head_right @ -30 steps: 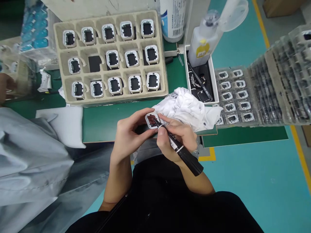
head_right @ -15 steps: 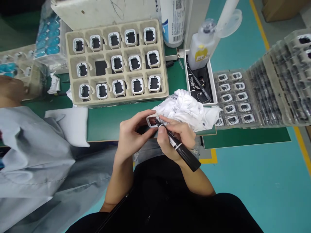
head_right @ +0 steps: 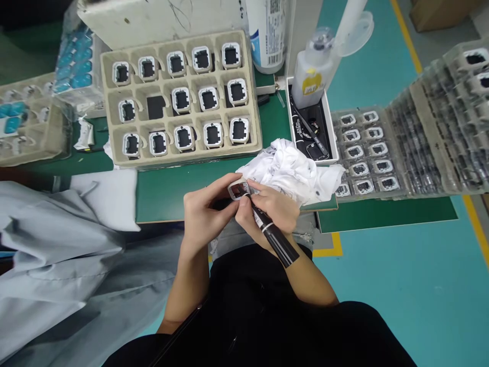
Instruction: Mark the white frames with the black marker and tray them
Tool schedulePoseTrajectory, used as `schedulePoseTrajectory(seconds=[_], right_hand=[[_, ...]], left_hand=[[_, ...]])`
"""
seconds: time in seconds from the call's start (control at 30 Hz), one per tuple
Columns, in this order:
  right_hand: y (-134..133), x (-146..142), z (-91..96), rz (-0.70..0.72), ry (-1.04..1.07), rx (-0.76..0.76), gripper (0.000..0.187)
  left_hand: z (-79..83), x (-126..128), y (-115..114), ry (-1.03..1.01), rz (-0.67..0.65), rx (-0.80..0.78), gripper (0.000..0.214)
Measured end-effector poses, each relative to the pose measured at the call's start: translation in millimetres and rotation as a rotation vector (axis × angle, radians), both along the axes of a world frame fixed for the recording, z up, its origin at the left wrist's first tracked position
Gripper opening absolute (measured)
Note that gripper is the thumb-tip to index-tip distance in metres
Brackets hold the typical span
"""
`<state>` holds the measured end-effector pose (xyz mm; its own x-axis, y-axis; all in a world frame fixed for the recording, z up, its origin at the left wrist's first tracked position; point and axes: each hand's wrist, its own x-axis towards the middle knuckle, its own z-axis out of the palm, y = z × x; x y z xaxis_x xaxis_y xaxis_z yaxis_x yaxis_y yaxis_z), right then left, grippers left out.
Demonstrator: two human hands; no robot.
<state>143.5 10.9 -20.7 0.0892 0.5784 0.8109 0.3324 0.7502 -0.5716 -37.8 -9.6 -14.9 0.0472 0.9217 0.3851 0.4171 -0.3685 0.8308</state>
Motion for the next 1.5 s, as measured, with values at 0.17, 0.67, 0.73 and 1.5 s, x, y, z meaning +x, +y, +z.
schedulePoseTrajectory(seconds=[0.17, 0.67, 0.73, 1.5], right_hand=[[0.5, -0.7, 2.3, -0.012, 0.002, 0.004, 0.03], [-2.9, -3.0, -0.6, -0.055, -0.005, -0.057, 0.027], [-2.8, -3.3, -0.5, -0.053, 0.0, -0.058, 0.028], [-1.1, -3.7, -2.7, -0.076, 0.003, -0.072, 0.02]], left_hand=[[-0.4, 0.1, -1.2, 0.027, 0.016, -0.004, 0.044], [-1.3, -0.9, -3.5, 0.08, 0.037, -0.008, 0.043], [-0.8, -1.1, -3.5, 0.08, 0.026, -0.004, 0.045], [-1.0, -2.0, -2.6, 0.061, 0.013, -0.049, 0.043]])
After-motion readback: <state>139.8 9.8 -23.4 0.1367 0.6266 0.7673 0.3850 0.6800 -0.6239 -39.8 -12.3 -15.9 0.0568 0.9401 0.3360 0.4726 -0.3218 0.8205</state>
